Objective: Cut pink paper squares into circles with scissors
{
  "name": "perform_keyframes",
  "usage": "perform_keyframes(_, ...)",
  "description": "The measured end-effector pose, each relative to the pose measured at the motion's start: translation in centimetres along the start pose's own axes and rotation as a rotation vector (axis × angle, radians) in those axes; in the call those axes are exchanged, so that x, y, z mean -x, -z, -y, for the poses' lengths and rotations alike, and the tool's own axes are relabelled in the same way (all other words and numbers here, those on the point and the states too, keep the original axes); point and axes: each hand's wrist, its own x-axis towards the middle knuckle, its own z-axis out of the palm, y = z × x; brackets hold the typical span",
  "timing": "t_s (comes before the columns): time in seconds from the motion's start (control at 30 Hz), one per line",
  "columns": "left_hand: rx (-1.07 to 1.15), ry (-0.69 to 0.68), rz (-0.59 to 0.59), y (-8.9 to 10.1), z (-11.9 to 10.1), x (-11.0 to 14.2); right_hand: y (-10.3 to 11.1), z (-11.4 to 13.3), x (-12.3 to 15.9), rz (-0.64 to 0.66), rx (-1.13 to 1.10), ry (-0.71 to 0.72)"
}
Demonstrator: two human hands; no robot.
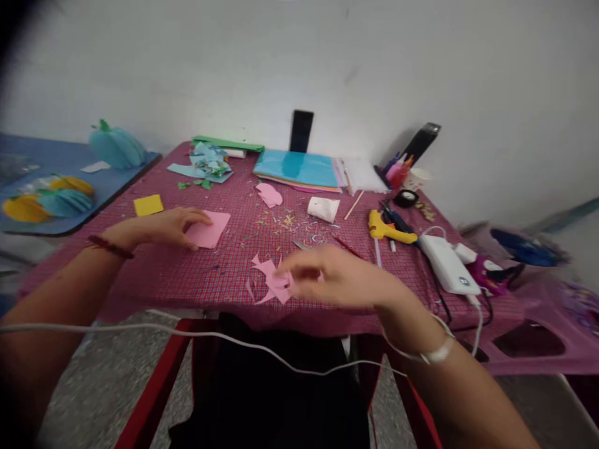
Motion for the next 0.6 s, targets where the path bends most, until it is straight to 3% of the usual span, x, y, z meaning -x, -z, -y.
perform_keyframes(0.1, -0.052, -0.006, -0.003, 0.0, 0.2, -0.2, 2.1, -4.6, -7.1, -0.462, 0.328, -0.069)
perform_keyframes(0.17, -0.019, -0.028, -0.019, -0.2, 0.1, -0.1, 3.4, -7.6, -11.5, -0.595, 0.483, -0.095)
perform_keyframes(0.27, -0.001, -0.059, -0.055, -0.4, -0.1, -0.1, 4.9, -10.6, -16.5, -0.602, 0.631, -0.084)
perform_keyframes(0.37, 0.023, -0.073, -0.064, -0.1, -0.1, 0.0, 5.7, -12.1, -19.7, -0.545, 0.731, -0.122)
perform_keyframes(0.5, 0.053, -0.005, -0.085, -0.7, 1.0, 0.2, 5.9, -13.4, -21.4, -0.468, 0.822, -0.231)
perform_keyframes(0.6, 0.069, -0.031, -0.151, -2.6, 3.0, 0.6, 5.9, -14.0, -21.5, -0.457, 0.843, -0.257)
